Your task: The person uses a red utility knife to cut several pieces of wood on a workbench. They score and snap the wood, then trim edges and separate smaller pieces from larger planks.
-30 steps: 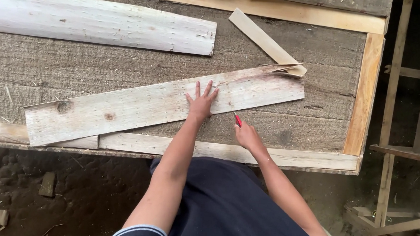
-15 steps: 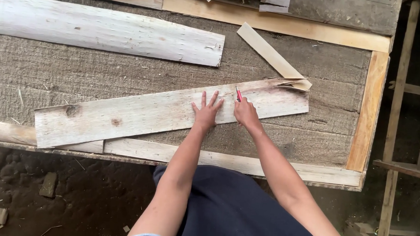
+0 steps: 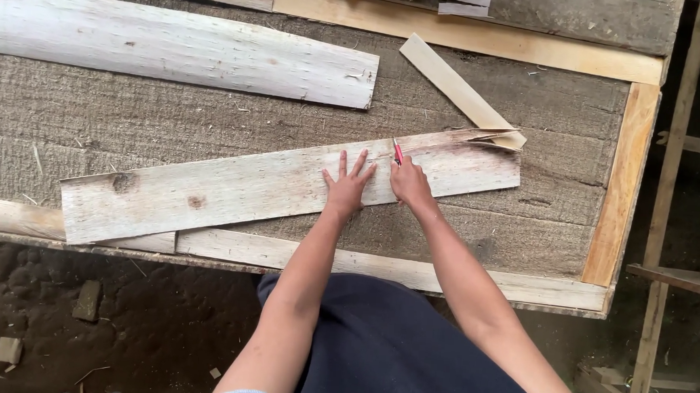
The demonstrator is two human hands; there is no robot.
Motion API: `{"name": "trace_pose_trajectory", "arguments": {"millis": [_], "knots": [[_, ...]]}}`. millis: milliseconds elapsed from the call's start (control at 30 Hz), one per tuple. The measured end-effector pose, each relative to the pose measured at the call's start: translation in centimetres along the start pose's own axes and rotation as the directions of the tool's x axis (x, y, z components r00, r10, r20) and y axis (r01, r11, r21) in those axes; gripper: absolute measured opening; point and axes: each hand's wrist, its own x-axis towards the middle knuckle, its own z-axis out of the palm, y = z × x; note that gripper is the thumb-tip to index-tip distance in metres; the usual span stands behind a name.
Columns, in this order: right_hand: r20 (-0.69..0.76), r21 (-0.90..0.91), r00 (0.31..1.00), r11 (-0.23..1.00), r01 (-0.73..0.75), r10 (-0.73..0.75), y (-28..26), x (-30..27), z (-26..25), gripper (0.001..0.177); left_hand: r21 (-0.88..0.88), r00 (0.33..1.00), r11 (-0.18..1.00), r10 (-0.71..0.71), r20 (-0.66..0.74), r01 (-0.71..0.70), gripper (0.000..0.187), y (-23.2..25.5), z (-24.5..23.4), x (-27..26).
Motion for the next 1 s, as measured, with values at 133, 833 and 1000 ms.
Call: {"name": "trace_pose_trajectory", "arguments": {"millis": [133,833,1000], "knots": [[0.009,-0.012,1.0,1.0,-0.003,0.003,-0.6,-0.9,-0.2,0.045,-0.019,1.0,1.0,0.0,0.011,0.0,0.114,0.2,0.2,-0.2],[0.071,-0.081,0.994,0.994,-0.075,0.081,1.9,-1.7,1.7,0.057,0.011,1.0,1.0,-0.012,0.009,0.012,0.115,0.0,0.2,0.1],[0.102,-0.014,0.992,0.997,-0.074,0.075,0.5,-7.2,0.9,0.056,0.034,1.0,0.999,-0.004,0.007,0.004,0.116,0.1,0.1,0.2]]}}
